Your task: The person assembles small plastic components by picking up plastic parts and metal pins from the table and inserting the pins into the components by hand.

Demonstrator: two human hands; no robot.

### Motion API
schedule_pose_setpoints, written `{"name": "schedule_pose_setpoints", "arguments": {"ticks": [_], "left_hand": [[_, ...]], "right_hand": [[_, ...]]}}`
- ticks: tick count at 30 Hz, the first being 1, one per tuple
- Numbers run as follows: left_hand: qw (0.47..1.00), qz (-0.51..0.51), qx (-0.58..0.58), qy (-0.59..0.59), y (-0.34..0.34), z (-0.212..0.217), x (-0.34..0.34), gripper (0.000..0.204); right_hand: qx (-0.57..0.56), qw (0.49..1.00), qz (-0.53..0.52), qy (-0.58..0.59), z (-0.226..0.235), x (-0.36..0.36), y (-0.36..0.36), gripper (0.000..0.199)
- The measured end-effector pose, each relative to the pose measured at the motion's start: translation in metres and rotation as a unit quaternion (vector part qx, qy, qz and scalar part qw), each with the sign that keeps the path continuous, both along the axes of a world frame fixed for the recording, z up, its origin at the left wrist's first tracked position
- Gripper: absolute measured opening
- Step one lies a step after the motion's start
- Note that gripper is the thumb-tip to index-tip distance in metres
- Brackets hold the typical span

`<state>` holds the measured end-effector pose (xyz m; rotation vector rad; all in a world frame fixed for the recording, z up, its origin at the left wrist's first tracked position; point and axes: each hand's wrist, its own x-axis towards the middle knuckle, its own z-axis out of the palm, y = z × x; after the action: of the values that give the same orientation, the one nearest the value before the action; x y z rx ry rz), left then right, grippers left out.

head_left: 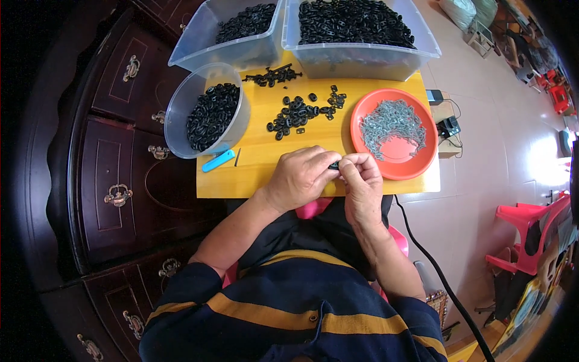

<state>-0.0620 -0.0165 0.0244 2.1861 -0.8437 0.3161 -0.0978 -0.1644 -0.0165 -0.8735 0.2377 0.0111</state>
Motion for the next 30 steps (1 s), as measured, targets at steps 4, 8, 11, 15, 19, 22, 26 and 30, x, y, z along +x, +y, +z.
{"name": "schedule_pose_setpoints", "arguments": {"ticks": [4,8,11,15,19,22,26,30], "left_hand": [[1.0,-0.006,-0.005,-0.01,0.0013,-0.0023,0.0013,0.026],[0.999,-0.005,-0.03,0.043,0.0001,-0.0027,0.0028,0.022],[0.995,-0.015,-0.063,0.074,0.0008,-0.0044,0.004,0.024],[0.995,-0.024,-0.06,0.072,0.0043,-0.0075,0.0055,0.026],[0.997,-0.022,-0.054,0.055,0.0038,-0.0064,0.0059,0.022],[0.996,-0.021,-0.048,0.078,0.0052,-0.0069,0.0063,0.022],[0.987,-0.036,-0.076,0.137,0.006,-0.0048,0.0056,0.027],[0.984,-0.031,-0.08,0.153,0.0059,0.0011,0.005,0.031]], "right_hand": [[0.0,1.0,-0.003,-0.002,0.0015,-0.0006,0.0001,0.005],[0.001,1.0,-0.002,0.0,0.0003,0.0005,-0.0023,0.004],[-0.007,1.0,0.003,-0.01,-0.0011,0.001,-0.0028,0.004],[0.004,1.0,0.007,-0.002,-0.0009,0.0003,-0.0018,0.003],[0.001,1.0,0.009,0.003,0.001,0.0001,-0.0019,0.003],[0.003,1.0,0.009,0.002,-0.0012,0.0006,-0.0027,0.003],[0.005,1.0,0.005,0.003,0.0027,0.0012,-0.0023,0.004],[-0.003,1.0,0.011,-0.013,0.0004,0.002,-0.0027,0.004]]}}
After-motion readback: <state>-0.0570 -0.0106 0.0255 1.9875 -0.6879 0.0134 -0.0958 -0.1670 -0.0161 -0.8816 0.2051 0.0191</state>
